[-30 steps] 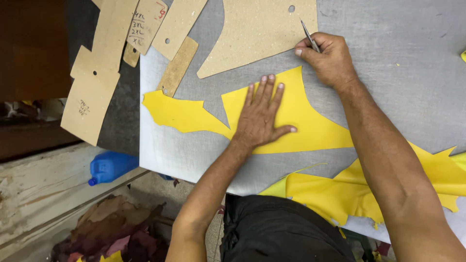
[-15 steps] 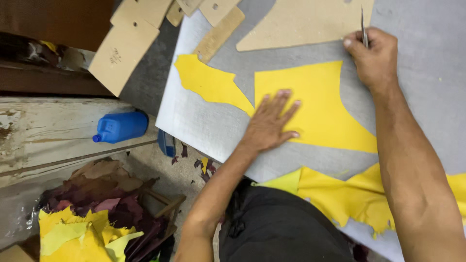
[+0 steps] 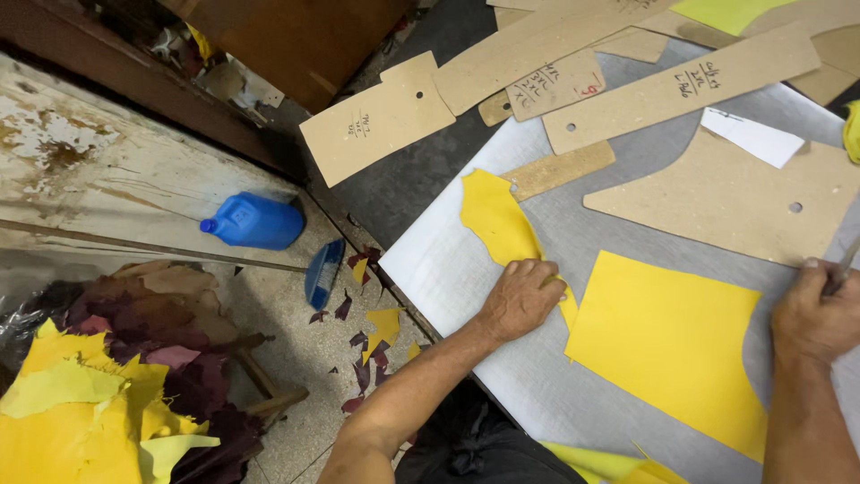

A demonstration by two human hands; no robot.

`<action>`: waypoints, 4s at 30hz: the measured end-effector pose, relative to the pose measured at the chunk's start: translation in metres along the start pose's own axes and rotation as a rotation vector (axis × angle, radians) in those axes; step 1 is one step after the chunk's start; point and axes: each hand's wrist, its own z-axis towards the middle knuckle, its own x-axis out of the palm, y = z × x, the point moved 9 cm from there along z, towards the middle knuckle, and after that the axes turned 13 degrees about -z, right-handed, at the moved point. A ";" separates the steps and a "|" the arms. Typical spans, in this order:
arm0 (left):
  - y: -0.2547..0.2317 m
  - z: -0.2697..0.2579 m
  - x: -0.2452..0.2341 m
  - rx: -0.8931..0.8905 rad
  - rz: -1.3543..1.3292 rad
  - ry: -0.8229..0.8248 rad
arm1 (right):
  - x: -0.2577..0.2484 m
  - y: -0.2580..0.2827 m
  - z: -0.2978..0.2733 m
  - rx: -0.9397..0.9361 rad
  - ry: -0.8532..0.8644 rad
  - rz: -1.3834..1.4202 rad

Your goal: The person uses a rotary cutter and cardboard templates to cut shapes from yellow fabric on a worktable. They repeatedly position templates, cut along edges, and remove cut pieces, accumulating multiple fabric parts.

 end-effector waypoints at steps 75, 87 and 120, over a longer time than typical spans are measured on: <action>0.157 0.322 -0.164 0.455 0.803 0.093 | -0.059 0.105 -0.005 -0.101 -0.146 -0.342; 0.196 0.228 -0.097 0.242 0.457 -0.007 | -0.063 0.111 0.016 0.082 -0.047 -0.205; 0.063 0.049 -0.108 -0.156 -0.021 -0.436 | -0.030 0.056 -0.004 -0.179 -0.168 -0.082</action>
